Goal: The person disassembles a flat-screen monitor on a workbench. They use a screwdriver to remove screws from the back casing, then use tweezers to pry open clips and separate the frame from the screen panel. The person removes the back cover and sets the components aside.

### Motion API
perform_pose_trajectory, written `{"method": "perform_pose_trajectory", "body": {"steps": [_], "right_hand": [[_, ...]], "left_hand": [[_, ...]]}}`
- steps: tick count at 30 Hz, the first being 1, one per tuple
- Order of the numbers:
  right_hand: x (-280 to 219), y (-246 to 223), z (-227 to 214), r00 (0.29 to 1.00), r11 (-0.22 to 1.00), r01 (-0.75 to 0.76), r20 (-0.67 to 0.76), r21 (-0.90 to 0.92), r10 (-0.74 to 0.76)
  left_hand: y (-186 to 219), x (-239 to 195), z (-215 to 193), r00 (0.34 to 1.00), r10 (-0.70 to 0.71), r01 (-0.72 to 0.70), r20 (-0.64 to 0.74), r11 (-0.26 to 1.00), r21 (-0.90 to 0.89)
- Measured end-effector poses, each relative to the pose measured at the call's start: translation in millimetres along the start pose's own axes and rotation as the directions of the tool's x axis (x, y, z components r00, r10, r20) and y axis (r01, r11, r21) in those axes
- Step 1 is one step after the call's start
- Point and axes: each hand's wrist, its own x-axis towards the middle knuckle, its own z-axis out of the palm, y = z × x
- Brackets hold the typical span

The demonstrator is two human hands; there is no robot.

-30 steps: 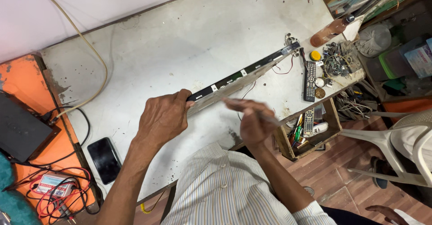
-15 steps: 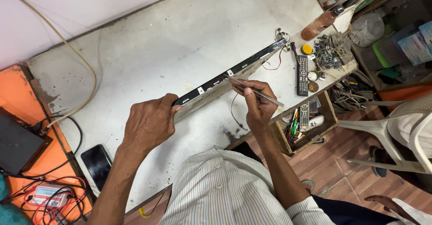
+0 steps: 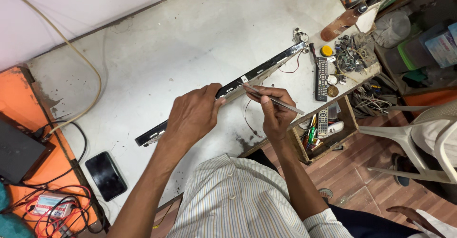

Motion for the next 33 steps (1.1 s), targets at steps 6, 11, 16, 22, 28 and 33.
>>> {"method": "perform_pose_trajectory", "body": {"steps": [6, 11, 16, 22, 28, 33], "right_hand": [[-2, 3, -3, 1.0, 0.999, 0.029, 0.008, -0.018, -0.029], [-1, 2, -4, 1.0, 0.999, 0.027, -0.01, -0.036, -0.027], [0, -1, -2, 0.999, 1.0, 0.005, -0.034, -0.021, -0.005], [-6, 10, -3, 0.999, 1.0, -0.018, -0.04, -0.005, 0.018], [-16, 27, -10, 0.998, 0.89, 0.047, -0.011, -0.453, -0.059], [-15, 23, 6, 0.994, 0.992, 0.082, -0.058, -0.094, -0.087]], "left_hand": [[-3, 7, 14, 0.999, 0.032, -0.032, 0.02, 0.999, 0.035], [-8, 7, 21, 0.998, 0.043, -0.041, -0.054, 0.999, 0.034], [-7, 8, 15, 0.999, 0.035, -0.035, -0.022, 0.999, -0.011], [-5, 10, 1, 0.997, -0.035, 0.04, 0.07, 0.996, -0.074], [0, 10, 6, 1.0, 0.016, -0.016, 0.005, 1.0, 0.019], [-1, 10, 5, 1.0, -0.005, 0.006, 0.028, 1.0, -0.021]]}}
